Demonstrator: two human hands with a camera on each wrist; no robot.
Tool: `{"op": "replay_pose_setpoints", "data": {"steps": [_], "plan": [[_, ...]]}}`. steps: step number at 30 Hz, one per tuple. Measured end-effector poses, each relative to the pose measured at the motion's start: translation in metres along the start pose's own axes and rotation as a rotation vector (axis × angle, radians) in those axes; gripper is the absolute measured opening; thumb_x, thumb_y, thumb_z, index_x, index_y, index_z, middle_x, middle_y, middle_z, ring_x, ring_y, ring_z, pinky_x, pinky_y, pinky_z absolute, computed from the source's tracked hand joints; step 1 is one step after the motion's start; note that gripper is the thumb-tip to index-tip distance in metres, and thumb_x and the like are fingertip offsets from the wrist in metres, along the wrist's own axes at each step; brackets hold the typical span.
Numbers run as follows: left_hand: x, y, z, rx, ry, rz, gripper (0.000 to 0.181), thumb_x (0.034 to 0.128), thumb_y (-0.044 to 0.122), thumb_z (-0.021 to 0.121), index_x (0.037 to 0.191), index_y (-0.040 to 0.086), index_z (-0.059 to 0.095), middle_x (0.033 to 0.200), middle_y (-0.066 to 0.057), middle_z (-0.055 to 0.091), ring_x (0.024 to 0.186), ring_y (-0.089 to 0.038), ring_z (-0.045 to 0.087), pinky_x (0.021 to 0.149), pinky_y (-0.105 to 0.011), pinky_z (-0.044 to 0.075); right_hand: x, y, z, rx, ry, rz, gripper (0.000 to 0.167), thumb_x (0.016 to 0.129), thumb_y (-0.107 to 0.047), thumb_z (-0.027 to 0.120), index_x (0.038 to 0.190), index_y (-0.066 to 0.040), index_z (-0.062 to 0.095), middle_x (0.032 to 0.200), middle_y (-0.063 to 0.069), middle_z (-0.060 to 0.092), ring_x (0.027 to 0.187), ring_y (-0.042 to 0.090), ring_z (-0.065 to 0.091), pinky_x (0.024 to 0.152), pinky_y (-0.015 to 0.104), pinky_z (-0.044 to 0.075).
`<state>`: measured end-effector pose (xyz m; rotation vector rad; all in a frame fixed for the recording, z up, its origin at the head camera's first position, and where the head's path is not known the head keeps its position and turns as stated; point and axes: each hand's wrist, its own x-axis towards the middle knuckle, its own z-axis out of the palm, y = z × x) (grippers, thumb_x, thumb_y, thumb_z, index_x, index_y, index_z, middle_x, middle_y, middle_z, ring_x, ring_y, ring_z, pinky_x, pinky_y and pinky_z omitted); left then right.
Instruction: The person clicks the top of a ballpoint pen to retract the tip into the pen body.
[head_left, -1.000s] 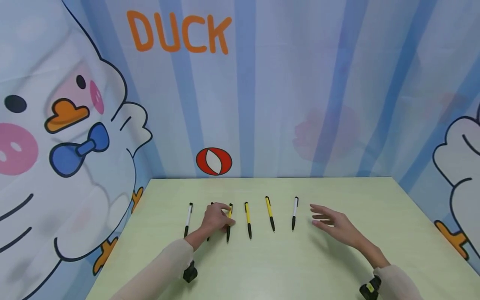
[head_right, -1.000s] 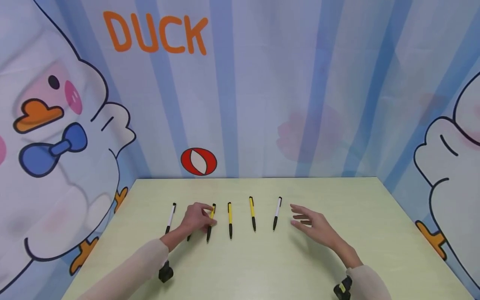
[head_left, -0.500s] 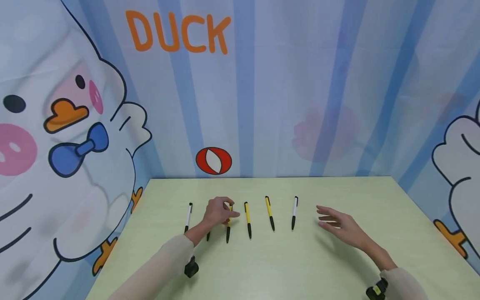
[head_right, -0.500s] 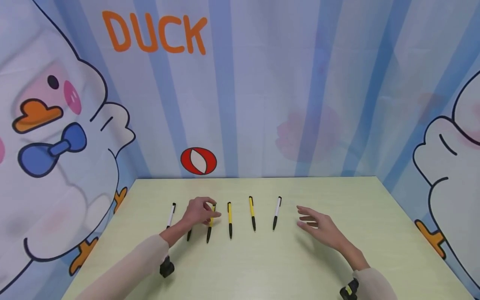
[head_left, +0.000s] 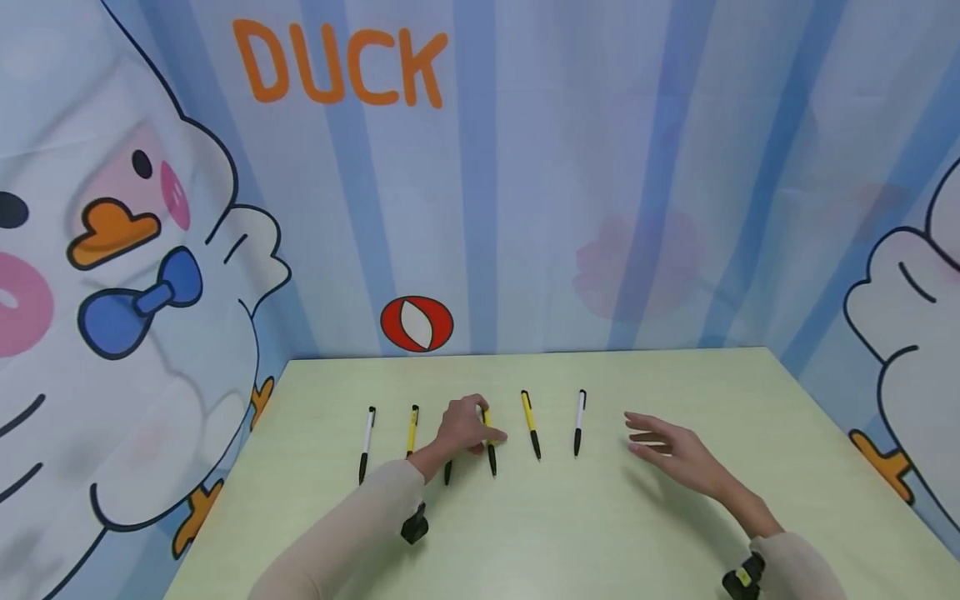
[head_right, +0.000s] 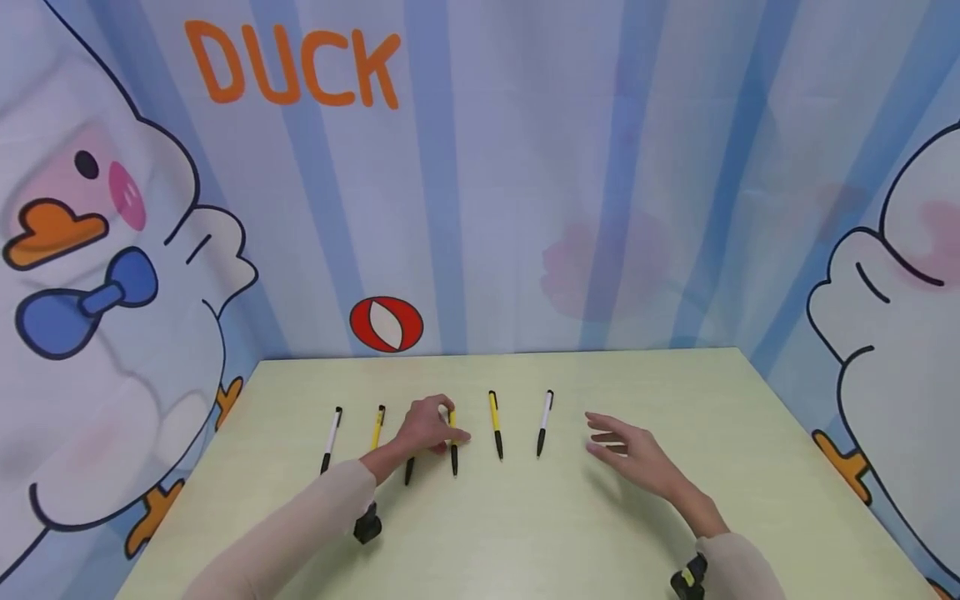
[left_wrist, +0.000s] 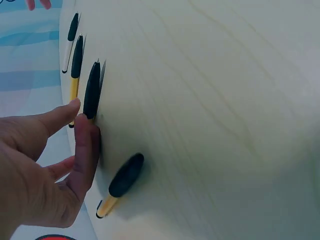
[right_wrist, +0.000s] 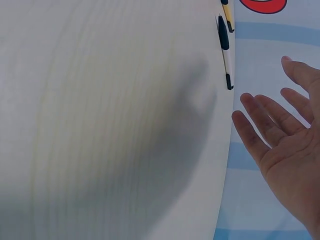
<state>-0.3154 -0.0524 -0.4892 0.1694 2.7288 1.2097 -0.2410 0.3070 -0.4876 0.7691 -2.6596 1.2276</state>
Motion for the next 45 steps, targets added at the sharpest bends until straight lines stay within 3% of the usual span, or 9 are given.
{"op": "replay_pose_setpoints", "data": {"steps": [4,9,16,21,28,39,45], "plan": [[-0.001,0.006,0.003,0.062,-0.017,0.016,0.059,0.0766,0.013,0.09,0.124,-0.002,0.059,0.065,-0.01,0.068,0.051,-0.02,0.069,0.052,-0.024,0.056,-0.001,0.001,0.002,-0.01,0.0,0.006,0.045,0.102,-0.011,0.062,0.143,0.005,0.053,0.135,0.03,0.062,0.112,0.043,0.068,0.089,0.024,0.061],[-0.002,0.011,0.005,0.088,-0.013,0.028,0.06,0.0763,0.007,0.089,0.128,-0.002,0.06,0.078,-0.011,0.067,0.056,-0.023,0.072,0.052,-0.024,0.057,-0.002,0.001,0.004,-0.007,-0.007,0.017,0.046,0.102,-0.012,0.062,0.143,0.008,0.052,0.136,0.031,0.062,0.112,0.045,0.068,0.09,0.024,0.061],[0.003,0.012,0.006,0.063,-0.011,-0.028,0.054,0.0766,0.001,0.085,0.126,0.001,0.063,0.085,-0.014,0.072,0.053,-0.018,0.07,0.053,-0.024,0.058,-0.001,-0.002,0.004,-0.003,-0.001,0.01,0.045,0.102,-0.011,0.062,0.141,0.008,0.053,0.134,0.032,0.062,0.111,0.042,0.069,0.089,0.023,0.061],[0.001,0.01,0.003,-0.072,-0.058,-0.073,0.051,0.0809,-0.002,0.077,0.129,0.001,0.062,0.081,-0.014,0.071,0.055,-0.019,0.071,0.055,-0.028,0.061,0.001,-0.002,0.005,-0.012,0.002,0.009,0.045,0.102,-0.012,0.062,0.141,0.007,0.054,0.134,0.032,0.062,0.111,0.042,0.069,0.089,0.023,0.061],[-0.012,0.013,-0.006,-0.258,-0.111,-0.066,0.054,0.0843,-0.002,0.071,0.136,0.001,0.056,0.097,-0.015,0.07,0.069,-0.018,0.071,0.063,-0.035,0.066,0.007,0.0,0.009,0.013,-0.02,0.015,0.046,0.102,-0.012,0.062,0.143,0.006,0.052,0.137,0.032,0.06,0.113,0.047,0.067,0.092,0.025,0.061],[-0.03,0.025,-0.022,-0.457,-0.186,-0.035,0.061,0.0901,-0.002,0.071,0.147,0.005,0.052,0.107,-0.015,0.063,0.083,-0.021,0.074,0.072,-0.039,0.067,0.022,-0.01,0.018,0.026,-0.012,-0.058,0.046,0.101,-0.009,0.062,0.144,0.005,0.052,0.136,0.031,0.061,0.112,0.043,0.068,0.091,0.026,0.061],[-0.041,0.026,-0.024,-0.535,-0.209,-0.035,0.064,0.0913,-0.001,0.072,0.15,0.009,0.049,0.107,-0.014,0.062,0.091,-0.026,0.077,0.074,-0.04,0.067,0.032,-0.017,0.029,0.039,-0.007,-0.095,0.047,0.101,-0.009,0.063,0.145,0.003,0.051,0.137,0.03,0.061,0.114,0.044,0.068,0.092,0.029,0.062]]}}
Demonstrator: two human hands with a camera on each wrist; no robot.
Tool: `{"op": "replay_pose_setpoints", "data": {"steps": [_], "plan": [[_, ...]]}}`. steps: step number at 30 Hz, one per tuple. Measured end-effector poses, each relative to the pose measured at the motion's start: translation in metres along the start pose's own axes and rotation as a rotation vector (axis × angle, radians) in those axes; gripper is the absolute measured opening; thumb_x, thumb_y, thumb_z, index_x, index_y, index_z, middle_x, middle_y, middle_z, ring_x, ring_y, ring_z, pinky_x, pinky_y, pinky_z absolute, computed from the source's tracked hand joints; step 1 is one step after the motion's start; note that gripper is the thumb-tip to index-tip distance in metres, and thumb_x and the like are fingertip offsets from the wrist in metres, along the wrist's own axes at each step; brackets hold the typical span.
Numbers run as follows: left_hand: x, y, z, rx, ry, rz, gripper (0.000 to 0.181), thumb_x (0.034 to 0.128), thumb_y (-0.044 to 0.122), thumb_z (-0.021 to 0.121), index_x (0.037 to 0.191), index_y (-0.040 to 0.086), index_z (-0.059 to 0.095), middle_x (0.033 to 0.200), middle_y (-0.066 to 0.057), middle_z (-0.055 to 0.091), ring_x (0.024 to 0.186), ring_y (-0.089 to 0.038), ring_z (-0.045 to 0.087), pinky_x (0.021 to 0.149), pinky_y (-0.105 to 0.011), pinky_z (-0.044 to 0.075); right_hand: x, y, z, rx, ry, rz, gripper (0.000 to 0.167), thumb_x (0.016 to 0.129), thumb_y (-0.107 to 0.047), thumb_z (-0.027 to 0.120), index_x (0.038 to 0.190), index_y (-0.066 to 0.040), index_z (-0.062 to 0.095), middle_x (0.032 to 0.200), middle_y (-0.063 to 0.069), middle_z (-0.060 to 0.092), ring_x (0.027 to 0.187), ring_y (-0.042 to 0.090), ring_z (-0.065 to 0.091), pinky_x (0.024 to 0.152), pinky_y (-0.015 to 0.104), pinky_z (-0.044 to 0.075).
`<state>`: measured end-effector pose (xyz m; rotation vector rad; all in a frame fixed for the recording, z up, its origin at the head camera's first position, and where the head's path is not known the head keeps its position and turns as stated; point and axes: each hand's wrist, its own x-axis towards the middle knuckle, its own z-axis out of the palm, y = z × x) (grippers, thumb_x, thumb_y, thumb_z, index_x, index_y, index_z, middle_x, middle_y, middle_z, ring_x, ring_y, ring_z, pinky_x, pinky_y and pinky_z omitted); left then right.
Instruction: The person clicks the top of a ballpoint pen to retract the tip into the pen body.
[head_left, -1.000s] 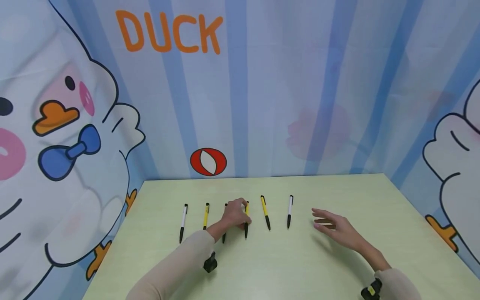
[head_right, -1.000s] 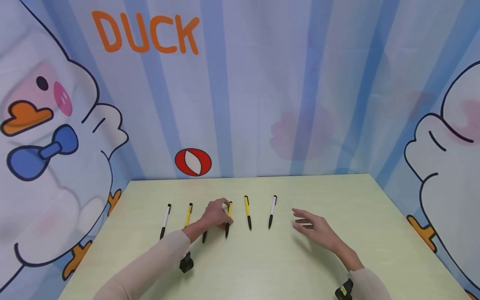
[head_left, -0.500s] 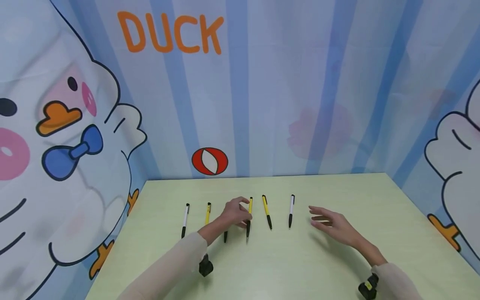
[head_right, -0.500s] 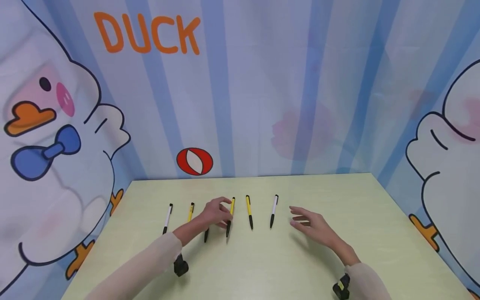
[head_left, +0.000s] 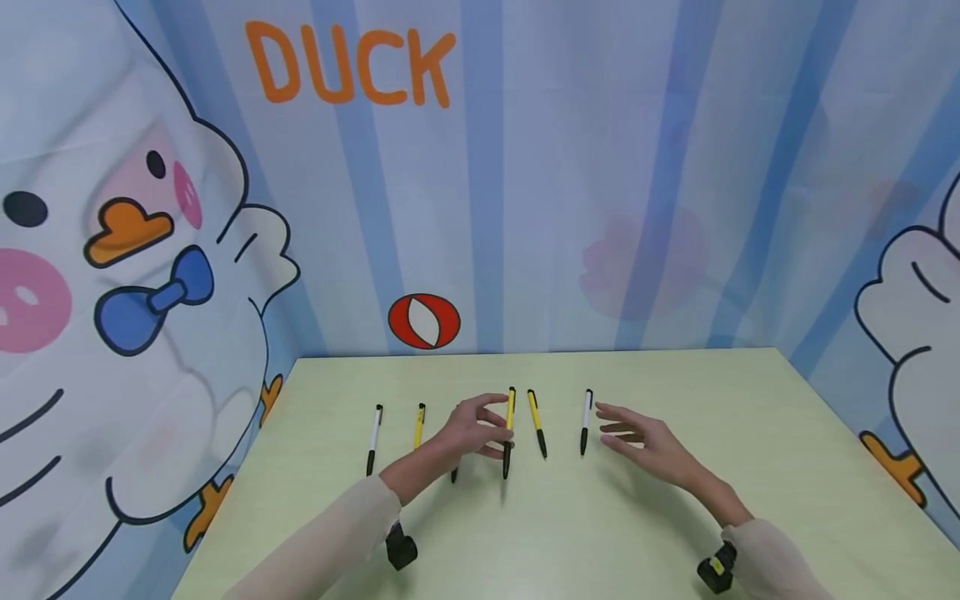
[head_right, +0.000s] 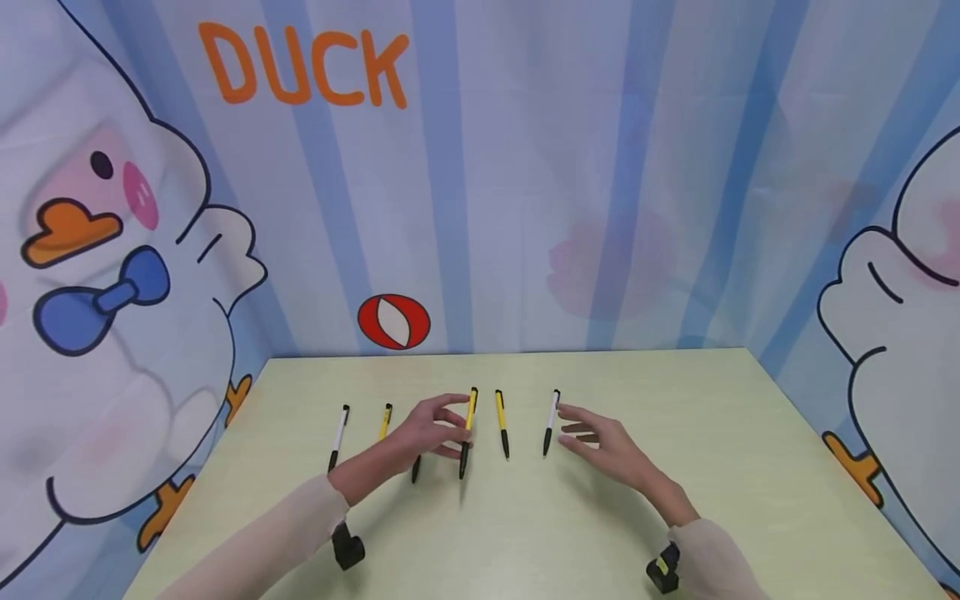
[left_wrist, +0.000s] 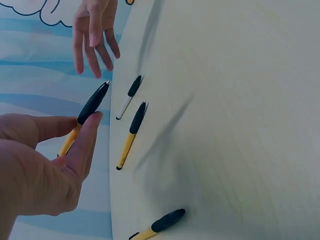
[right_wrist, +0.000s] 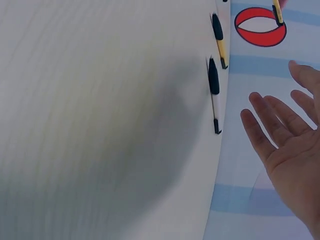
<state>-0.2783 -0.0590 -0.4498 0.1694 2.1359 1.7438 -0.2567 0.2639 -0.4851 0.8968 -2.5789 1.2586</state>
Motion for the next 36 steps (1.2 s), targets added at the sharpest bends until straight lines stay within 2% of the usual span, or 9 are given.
{"op": "replay_pose_setpoints", "data": {"steps": [4,6,8,12,18,25,29,36], "plan": [[-0.005,0.001,0.006,-0.048,-0.007,0.024,0.066,0.0919,-0.001,0.072,0.152,0.012,0.048,0.108,-0.014,0.062,0.093,-0.028,0.078,0.075,-0.039,0.066,0.01,-0.007,0.009,0.009,-0.007,-0.014,0.05,0.102,-0.009,0.061,0.149,0.001,0.048,0.141,0.026,0.06,0.118,0.043,0.066,0.094,0.034,0.062],[-0.007,0.001,0.011,-0.061,-0.008,0.029,0.067,0.0917,-0.001,0.072,0.152,0.013,0.049,0.109,-0.014,0.063,0.092,-0.026,0.078,0.075,-0.039,0.066,0.016,-0.012,0.014,0.025,-0.019,-0.011,0.054,0.103,-0.011,0.061,0.152,0.0,0.043,0.144,0.025,0.058,0.121,0.043,0.065,0.096,0.041,0.061],[-0.008,0.002,0.016,-0.069,-0.007,0.032,0.067,0.0913,0.0,0.073,0.152,0.015,0.049,0.11,-0.014,0.064,0.091,-0.023,0.077,0.075,-0.039,0.066,0.021,-0.017,0.021,0.047,-0.034,0.006,0.062,0.102,-0.014,0.064,0.157,-0.003,0.037,0.148,0.024,0.055,0.125,0.042,0.063,0.099,0.049,0.059],[-0.012,0.003,0.023,-0.09,-0.004,0.03,0.067,0.0907,0.003,0.075,0.152,0.016,0.05,0.112,-0.014,0.065,0.087,-0.018,0.076,0.074,-0.038,0.066,0.03,-0.03,0.034,0.096,-0.071,0.027,0.08,0.099,-0.019,0.069,0.163,-0.01,0.023,0.154,0.024,0.048,0.131,0.043,0.059,0.102,0.058,0.054],[-0.02,0.006,0.028,-0.114,-0.007,0.026,0.065,0.0902,0.004,0.076,0.15,0.017,0.053,0.111,-0.013,0.065,0.083,-0.016,0.073,0.074,-0.038,0.066,0.034,-0.041,0.046,0.145,-0.121,-0.001,0.087,0.098,-0.02,0.07,0.165,-0.014,0.014,0.157,0.025,0.043,0.132,0.046,0.057,0.104,0.056,0.053],[-0.025,0.007,0.029,-0.131,-0.022,0.042,0.064,0.0906,0.004,0.076,0.149,0.021,0.055,0.111,-0.012,0.065,0.082,-0.015,0.072,0.075,-0.039,0.066,0.039,-0.048,0.049,0.161,-0.139,-0.041,0.097,0.093,-0.019,0.076,0.166,-0.019,0.012,0.16,0.022,0.041,0.133,0.046,0.057,0.104,0.057,0.054],[-0.027,0.007,0.03,-0.143,-0.042,0.059,0.064,0.0908,0.003,0.075,0.149,0.022,0.055,0.111,-0.012,0.065,0.082,-0.015,0.071,0.075,-0.04,0.066,0.041,-0.05,0.049,0.158,-0.142,-0.066,0.099,0.091,-0.018,0.078,0.166,-0.017,0.013,0.16,0.023,0.041,0.132,0.046,0.057,0.103,0.058,0.054],[-0.03,0.009,0.03,-0.156,-0.054,0.075,0.065,0.0904,0.0,0.074,0.149,0.019,0.054,0.109,-0.012,0.065,0.082,-0.014,0.071,0.076,-0.041,0.066,0.043,-0.052,0.052,0.165,-0.139,-0.06,0.101,0.087,-0.014,0.082,0.165,-0.011,0.016,0.157,0.026,0.043,0.132,0.048,0.056,0.102,0.058,0.055]]}}
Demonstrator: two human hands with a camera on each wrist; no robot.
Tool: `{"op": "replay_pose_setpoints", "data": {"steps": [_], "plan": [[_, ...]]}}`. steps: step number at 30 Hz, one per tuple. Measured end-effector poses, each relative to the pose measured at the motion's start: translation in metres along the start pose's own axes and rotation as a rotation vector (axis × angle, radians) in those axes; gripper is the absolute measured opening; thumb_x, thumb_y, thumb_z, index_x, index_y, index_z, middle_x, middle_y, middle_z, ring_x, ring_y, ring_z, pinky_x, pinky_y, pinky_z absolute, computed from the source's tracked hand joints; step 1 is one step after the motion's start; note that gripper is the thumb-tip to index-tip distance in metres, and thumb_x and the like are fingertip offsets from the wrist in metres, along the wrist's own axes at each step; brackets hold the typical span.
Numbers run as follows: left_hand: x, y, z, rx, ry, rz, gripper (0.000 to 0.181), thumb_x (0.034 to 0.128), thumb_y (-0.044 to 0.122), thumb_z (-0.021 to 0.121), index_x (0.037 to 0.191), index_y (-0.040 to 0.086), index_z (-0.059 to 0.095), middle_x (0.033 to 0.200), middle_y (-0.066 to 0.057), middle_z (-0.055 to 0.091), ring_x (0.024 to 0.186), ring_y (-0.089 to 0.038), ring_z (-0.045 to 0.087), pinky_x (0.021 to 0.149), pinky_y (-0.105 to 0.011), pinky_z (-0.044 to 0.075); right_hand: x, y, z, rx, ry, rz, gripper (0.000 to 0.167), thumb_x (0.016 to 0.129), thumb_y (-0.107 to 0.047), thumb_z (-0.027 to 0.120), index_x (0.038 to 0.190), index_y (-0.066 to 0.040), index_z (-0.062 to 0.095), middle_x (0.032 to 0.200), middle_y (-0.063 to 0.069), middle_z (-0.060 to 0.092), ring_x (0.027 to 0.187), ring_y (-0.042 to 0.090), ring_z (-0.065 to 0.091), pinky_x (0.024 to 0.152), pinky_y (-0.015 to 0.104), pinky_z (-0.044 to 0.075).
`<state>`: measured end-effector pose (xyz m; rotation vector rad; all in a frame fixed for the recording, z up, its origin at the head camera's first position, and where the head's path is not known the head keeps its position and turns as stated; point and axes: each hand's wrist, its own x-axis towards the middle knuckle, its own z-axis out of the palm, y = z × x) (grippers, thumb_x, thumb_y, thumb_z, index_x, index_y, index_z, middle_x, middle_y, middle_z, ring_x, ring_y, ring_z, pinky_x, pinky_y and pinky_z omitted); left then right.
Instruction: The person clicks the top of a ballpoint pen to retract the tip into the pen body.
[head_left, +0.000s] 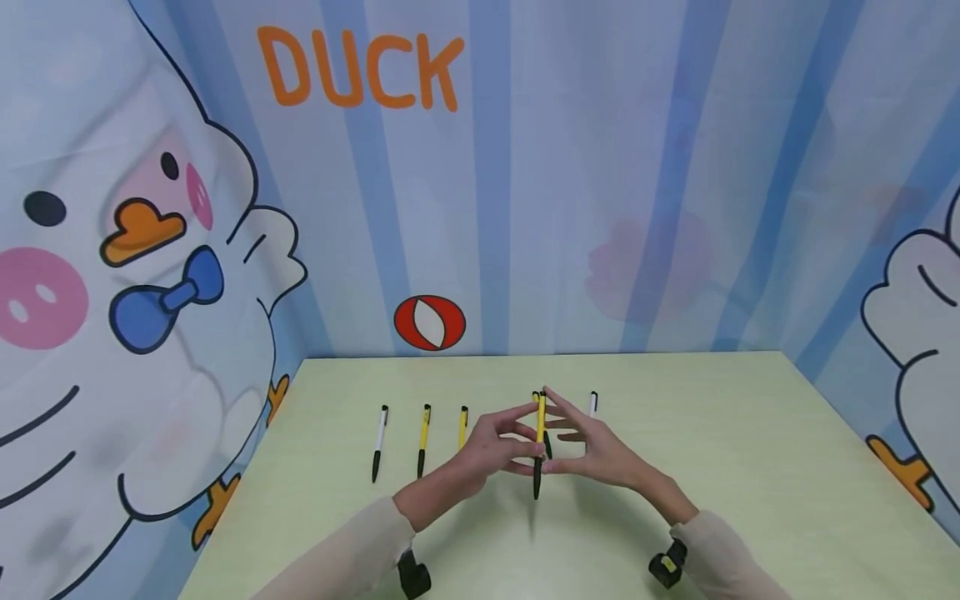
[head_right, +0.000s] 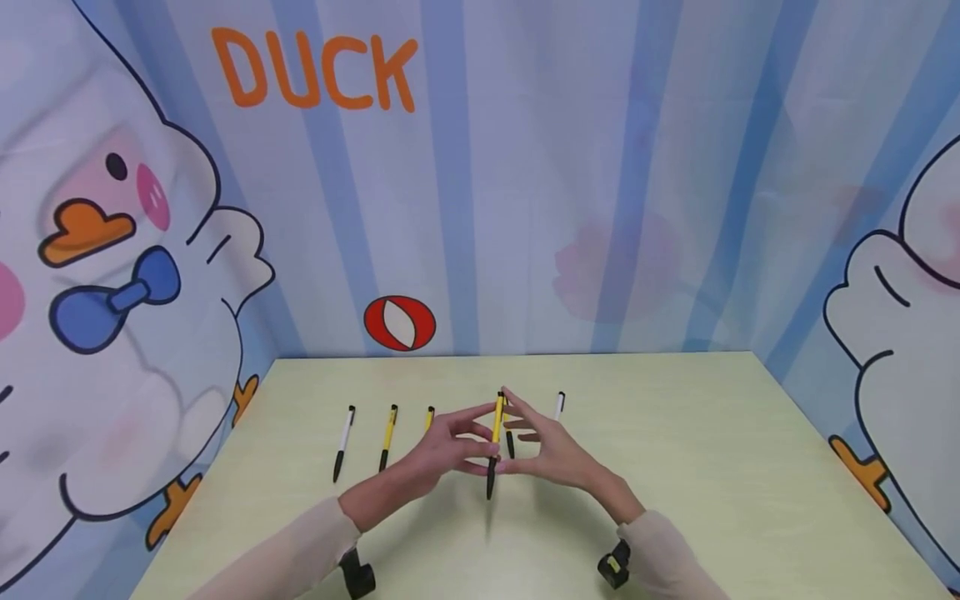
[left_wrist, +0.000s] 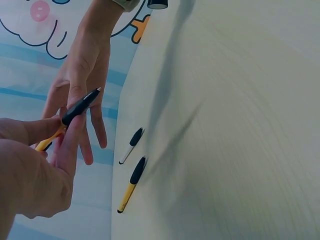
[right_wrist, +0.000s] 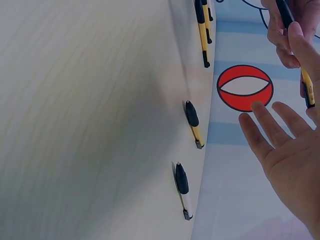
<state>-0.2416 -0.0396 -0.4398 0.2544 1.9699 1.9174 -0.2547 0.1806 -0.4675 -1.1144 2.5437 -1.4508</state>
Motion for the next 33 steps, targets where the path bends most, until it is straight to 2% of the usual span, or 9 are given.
{"op": "replay_pose_setpoints", "data": {"steps": [6,9,14,19,26,33], "plan": [[0.004,0.004,-0.002,-0.014,0.016,0.005,0.063,0.089,-0.001,0.076,0.146,0.018,0.058,0.107,-0.012,0.067,0.08,-0.013,0.071,0.075,-0.041,0.066,0.004,-0.002,0.003,0.01,0.071,0.014,0.1,0.08,-0.007,0.086,0.161,-0.006,0.027,0.151,0.026,0.051,0.128,0.047,0.06,0.099,0.057,0.057],[0.005,0.004,-0.004,-0.017,0.008,-0.002,0.063,0.0889,0.0,0.076,0.146,0.018,0.058,0.107,-0.012,0.066,0.079,-0.012,0.072,0.075,-0.041,0.066,0.005,-0.004,0.002,0.012,0.087,0.023,0.098,0.079,-0.009,0.088,0.159,-0.006,0.031,0.149,0.025,0.053,0.127,0.046,0.061,0.099,0.057,0.057],[0.007,0.005,-0.006,-0.021,0.015,-0.013,0.063,0.0899,0.0,0.075,0.147,0.018,0.057,0.107,-0.011,0.066,0.081,-0.012,0.072,0.075,-0.041,0.066,0.009,-0.004,-0.002,0.027,0.034,0.031,0.101,0.083,-0.015,0.085,0.162,-0.007,0.023,0.149,0.028,0.051,0.129,0.047,0.059,0.1,0.057,0.057],[0.008,0.01,-0.005,-0.014,0.03,-0.002,0.063,0.0906,0.0,0.074,0.148,0.021,0.057,0.11,-0.012,0.066,0.085,-0.014,0.072,0.075,-0.041,0.066,0.014,-0.008,-0.01,0.022,-0.001,0.045,0.105,0.086,-0.018,0.083,0.165,-0.016,0.015,0.154,0.025,0.048,0.133,0.048,0.055,0.102,0.058,0.055],[0.009,0.01,-0.007,0.007,0.063,-0.025,0.063,0.0903,0.003,0.076,0.148,0.02,0.057,0.112,-0.014,0.066,0.084,-0.016,0.075,0.074,-0.04,0.066,0.007,-0.007,-0.022,-0.028,0.007,0.07,0.088,0.094,-0.02,0.075,0.164,-0.014,0.021,0.155,0.024,0.048,0.131,0.046,0.057,0.104,0.059,0.053],[0.009,0.007,-0.014,0.013,0.122,-0.043,0.062,0.0913,0.001,0.074,0.149,0.014,0.054,0.115,-0.016,0.065,0.09,-0.025,0.078,0.078,-0.041,0.066,-0.009,0.005,-0.033,-0.106,0.039,0.123,0.075,0.098,-0.019,0.069,0.161,-0.01,0.029,0.153,0.024,0.049,0.128,0.042,0.062,0.101,0.055,0.056]]}}
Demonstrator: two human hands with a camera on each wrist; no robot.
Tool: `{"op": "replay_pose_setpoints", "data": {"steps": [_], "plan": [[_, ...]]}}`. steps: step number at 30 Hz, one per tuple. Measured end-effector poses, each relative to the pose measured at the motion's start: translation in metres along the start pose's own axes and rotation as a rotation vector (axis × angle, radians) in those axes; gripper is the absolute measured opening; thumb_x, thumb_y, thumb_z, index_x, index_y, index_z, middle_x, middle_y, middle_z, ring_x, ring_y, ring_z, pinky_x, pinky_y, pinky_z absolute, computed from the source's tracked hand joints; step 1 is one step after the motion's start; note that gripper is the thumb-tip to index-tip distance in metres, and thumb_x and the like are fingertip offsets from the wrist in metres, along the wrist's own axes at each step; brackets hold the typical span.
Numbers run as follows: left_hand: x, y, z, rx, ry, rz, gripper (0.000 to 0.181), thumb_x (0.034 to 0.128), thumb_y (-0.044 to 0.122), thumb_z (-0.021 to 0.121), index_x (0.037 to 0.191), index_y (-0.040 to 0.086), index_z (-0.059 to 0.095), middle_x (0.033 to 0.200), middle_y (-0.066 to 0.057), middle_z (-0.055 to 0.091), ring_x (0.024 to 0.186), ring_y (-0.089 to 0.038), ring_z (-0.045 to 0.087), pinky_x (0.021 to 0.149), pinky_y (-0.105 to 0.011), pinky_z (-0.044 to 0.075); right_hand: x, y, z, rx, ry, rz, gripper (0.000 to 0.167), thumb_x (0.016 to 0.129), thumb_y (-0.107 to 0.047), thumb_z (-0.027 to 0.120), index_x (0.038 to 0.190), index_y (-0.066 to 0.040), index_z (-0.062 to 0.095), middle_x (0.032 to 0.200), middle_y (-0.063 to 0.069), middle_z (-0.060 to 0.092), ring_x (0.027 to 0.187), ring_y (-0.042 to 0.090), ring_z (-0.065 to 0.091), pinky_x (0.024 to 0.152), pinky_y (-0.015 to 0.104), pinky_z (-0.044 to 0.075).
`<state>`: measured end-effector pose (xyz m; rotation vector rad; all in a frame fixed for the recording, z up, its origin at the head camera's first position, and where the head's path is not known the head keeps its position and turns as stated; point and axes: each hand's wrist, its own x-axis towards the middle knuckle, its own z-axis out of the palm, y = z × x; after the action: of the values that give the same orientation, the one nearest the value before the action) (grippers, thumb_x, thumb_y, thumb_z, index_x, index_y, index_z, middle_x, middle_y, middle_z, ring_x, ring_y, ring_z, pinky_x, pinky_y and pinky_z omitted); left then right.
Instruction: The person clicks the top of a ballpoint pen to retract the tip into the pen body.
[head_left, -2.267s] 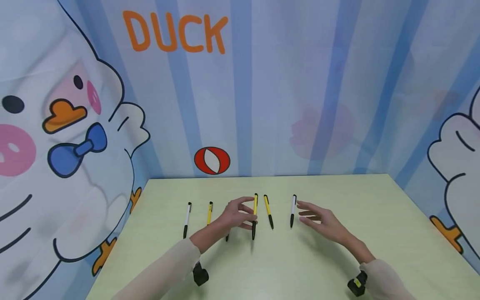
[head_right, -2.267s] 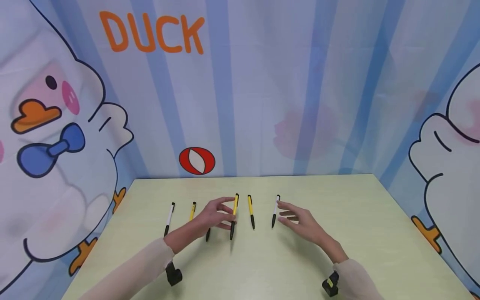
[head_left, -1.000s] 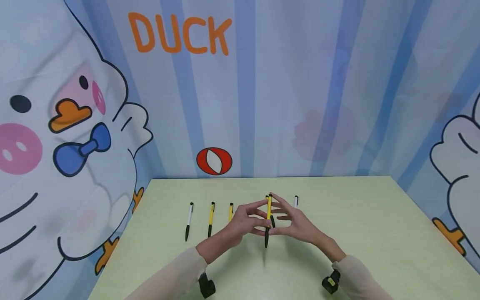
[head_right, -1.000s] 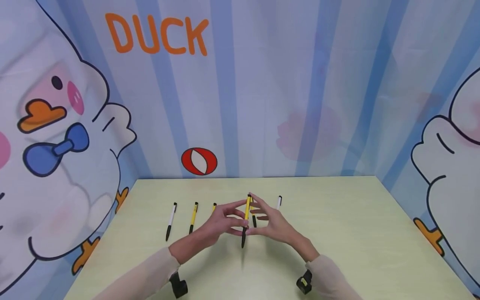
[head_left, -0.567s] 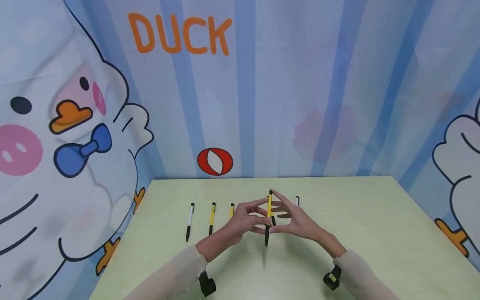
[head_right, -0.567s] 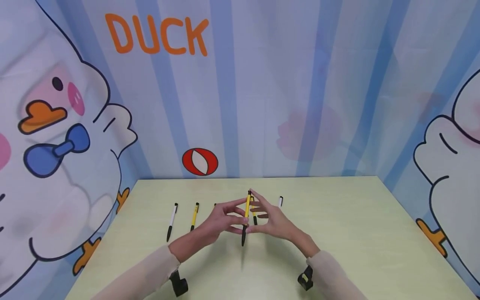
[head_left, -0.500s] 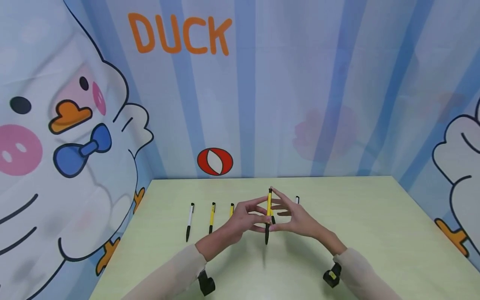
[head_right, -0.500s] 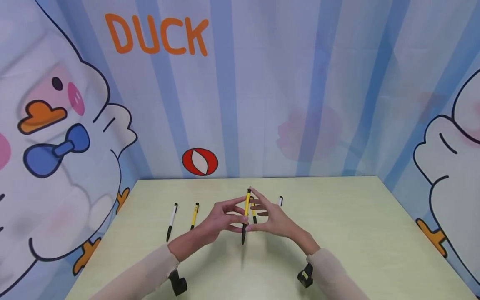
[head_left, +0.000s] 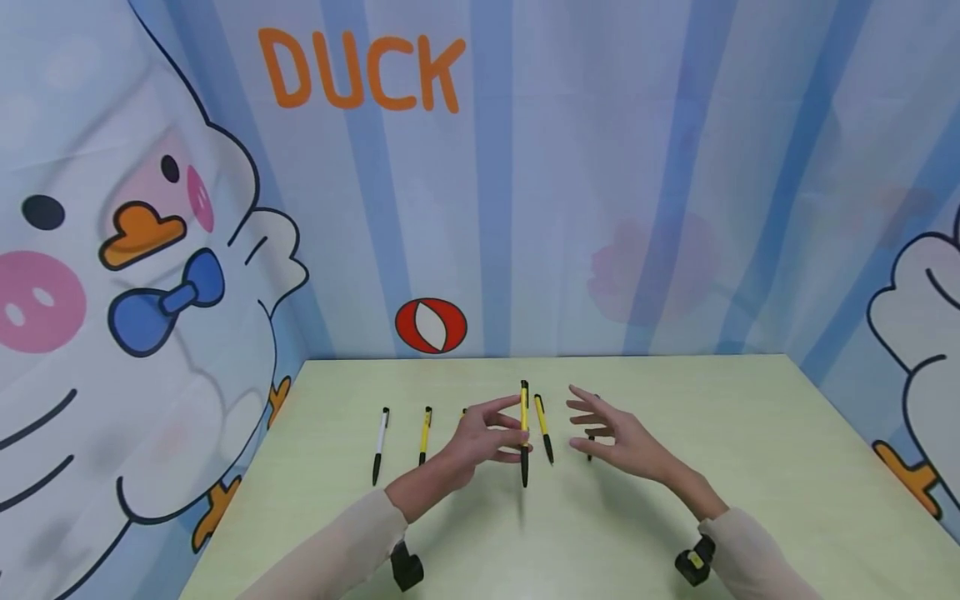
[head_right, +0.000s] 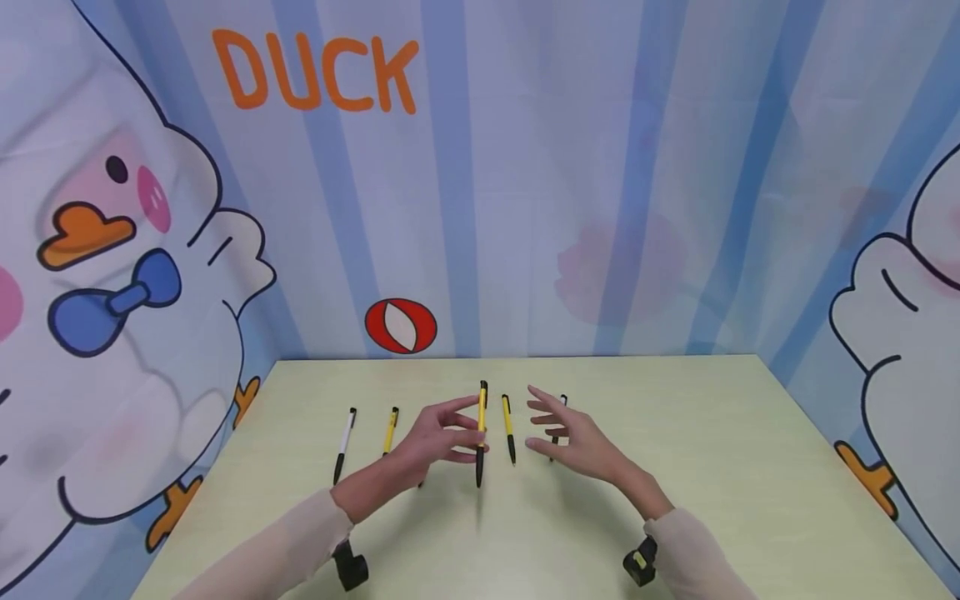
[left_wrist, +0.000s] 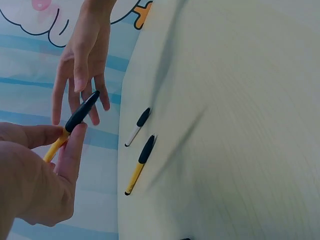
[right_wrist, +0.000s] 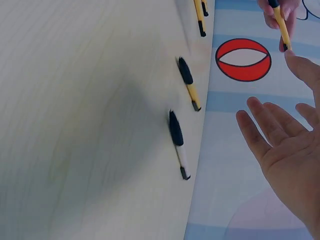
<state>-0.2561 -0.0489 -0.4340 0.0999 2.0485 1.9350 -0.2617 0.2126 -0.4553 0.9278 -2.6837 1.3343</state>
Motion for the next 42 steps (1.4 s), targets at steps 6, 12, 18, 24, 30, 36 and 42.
{"op": "replay_pose_setpoints", "data": {"steps": [6,12,18,24,30,36,42], "plan": [[0.003,0.0,-0.005,0.029,0.043,-0.016,0.056,0.092,0.002,0.073,0.145,0.009,0.057,0.112,-0.016,0.066,0.093,-0.026,0.078,0.075,-0.039,0.066,-0.016,0.013,-0.012,-0.021,0.028,-0.013,0.072,0.1,-0.018,0.067,0.16,-0.006,0.03,0.151,0.026,0.051,0.125,0.043,0.063,0.099,0.055,0.057],[0.012,0.0,-0.009,0.07,0.072,-0.033,0.054,0.0906,0.0,0.073,0.142,0.007,0.058,0.11,-0.015,0.064,0.09,-0.023,0.077,0.073,-0.038,0.067,-0.031,0.023,-0.026,-0.042,0.054,0.01,0.07,0.1,-0.016,0.066,0.159,-0.004,0.032,0.148,0.029,0.052,0.124,0.044,0.063,0.097,0.054,0.058],[0.022,-0.005,-0.015,0.102,0.081,-0.056,0.054,0.0899,-0.003,0.07,0.142,0.004,0.058,0.112,-0.016,0.064,0.088,-0.021,0.075,0.074,-0.038,0.067,-0.041,0.032,-0.034,-0.064,0.087,0.027,0.067,0.1,-0.015,0.066,0.158,-0.002,0.034,0.146,0.028,0.055,0.122,0.044,0.064,0.096,0.054,0.058],[0.029,-0.018,-0.02,0.152,0.096,-0.115,0.055,0.0883,-0.005,0.07,0.142,0.001,0.057,0.11,-0.016,0.067,0.087,-0.02,0.073,0.072,-0.036,0.066,-0.052,0.042,-0.033,-0.056,0.094,0.071,0.065,0.101,-0.016,0.064,0.157,0.0,0.035,0.144,0.03,0.055,0.122,0.045,0.063,0.095,0.05,0.059],[0.042,-0.033,-0.024,0.191,0.126,-0.089,0.053,0.085,-0.009,0.071,0.136,-0.003,0.057,0.104,-0.019,0.069,0.08,-0.021,0.074,0.072,-0.037,0.066,-0.06,0.05,-0.033,-0.043,0.085,0.093,0.064,0.102,-0.015,0.063,0.156,0.003,0.035,0.142,0.032,0.056,0.121,0.046,0.063,0.094,0.046,0.061],[0.055,-0.04,-0.019,0.316,0.157,-0.069,0.052,0.0804,-0.007,0.077,0.13,-0.003,0.06,0.096,-0.016,0.073,0.069,-0.022,0.075,0.068,-0.033,0.065,-0.064,0.055,-0.035,-0.059,0.111,0.108,0.066,0.101,-0.015,0.065,0.156,0.002,0.033,0.141,0.03,0.058,0.121,0.044,0.064,0.093,0.032,0.061],[0.057,-0.041,-0.015,0.401,0.192,-0.063,0.054,0.0776,-0.008,0.077,0.13,-0.004,0.063,0.089,-0.018,0.075,0.069,-0.027,0.077,0.066,-0.033,0.065,-0.066,0.056,-0.035,-0.031,0.103,0.12,0.068,0.101,-0.016,0.065,0.158,0.0,0.032,0.142,0.03,0.057,0.122,0.044,0.063,0.093,0.023,0.058]]}}
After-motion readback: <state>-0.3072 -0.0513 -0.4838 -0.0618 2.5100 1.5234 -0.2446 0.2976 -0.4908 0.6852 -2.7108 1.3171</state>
